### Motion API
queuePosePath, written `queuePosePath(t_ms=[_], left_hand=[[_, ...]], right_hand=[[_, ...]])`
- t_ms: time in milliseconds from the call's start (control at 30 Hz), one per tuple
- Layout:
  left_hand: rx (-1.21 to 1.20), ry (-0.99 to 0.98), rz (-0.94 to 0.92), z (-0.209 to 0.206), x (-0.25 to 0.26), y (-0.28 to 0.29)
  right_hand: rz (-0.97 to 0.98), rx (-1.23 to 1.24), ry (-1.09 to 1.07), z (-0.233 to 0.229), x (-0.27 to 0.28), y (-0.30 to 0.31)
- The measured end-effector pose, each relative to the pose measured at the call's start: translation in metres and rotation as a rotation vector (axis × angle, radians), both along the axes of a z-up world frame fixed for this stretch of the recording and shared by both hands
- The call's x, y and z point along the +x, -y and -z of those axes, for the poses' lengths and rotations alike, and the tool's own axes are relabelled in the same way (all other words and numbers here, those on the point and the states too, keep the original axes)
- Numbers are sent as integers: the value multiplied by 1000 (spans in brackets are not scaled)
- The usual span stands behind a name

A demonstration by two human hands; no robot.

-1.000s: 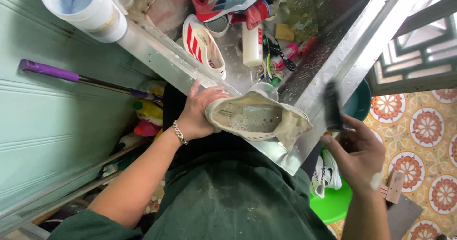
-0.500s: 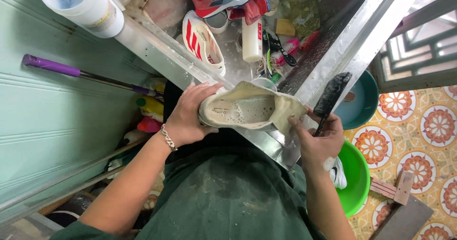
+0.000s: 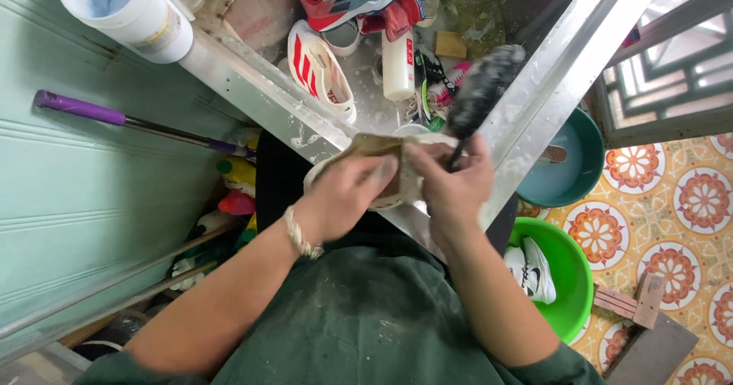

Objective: The person scrubs a white sneaker with a brush and rinses it under running water in a sink. They then wash their hands under the tap.

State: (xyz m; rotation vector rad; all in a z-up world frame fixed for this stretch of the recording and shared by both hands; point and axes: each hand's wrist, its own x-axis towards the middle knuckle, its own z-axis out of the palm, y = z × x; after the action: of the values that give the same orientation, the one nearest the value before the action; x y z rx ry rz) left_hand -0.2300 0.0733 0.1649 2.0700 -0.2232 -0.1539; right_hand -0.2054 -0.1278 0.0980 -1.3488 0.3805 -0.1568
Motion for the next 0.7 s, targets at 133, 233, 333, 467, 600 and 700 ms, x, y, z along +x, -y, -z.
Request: queuePosePath(t_ms=[133, 233, 333, 467, 600, 700], left_hand=[[-757, -814, -102, -13, 25, 31], [-1009, -946, -384, 45, 33, 43], [-1330, -989, -548, 55, 34, 49], [-1692, -727, -385, 90, 28, 48], [-1622, -727, -488, 32, 33, 69], [-1611, -747, -494, 29, 41, 82]], right_hand=[[-102, -105, 18, 22, -6, 2], [-103, -293, 63, 21, -23, 32], [-92, -450, 163, 46, -37, 83], [-209, -446, 297, 71, -35, 129], [-216, -850, 375, 44, -15, 119], [-201, -1159, 455, 45, -22, 90]])
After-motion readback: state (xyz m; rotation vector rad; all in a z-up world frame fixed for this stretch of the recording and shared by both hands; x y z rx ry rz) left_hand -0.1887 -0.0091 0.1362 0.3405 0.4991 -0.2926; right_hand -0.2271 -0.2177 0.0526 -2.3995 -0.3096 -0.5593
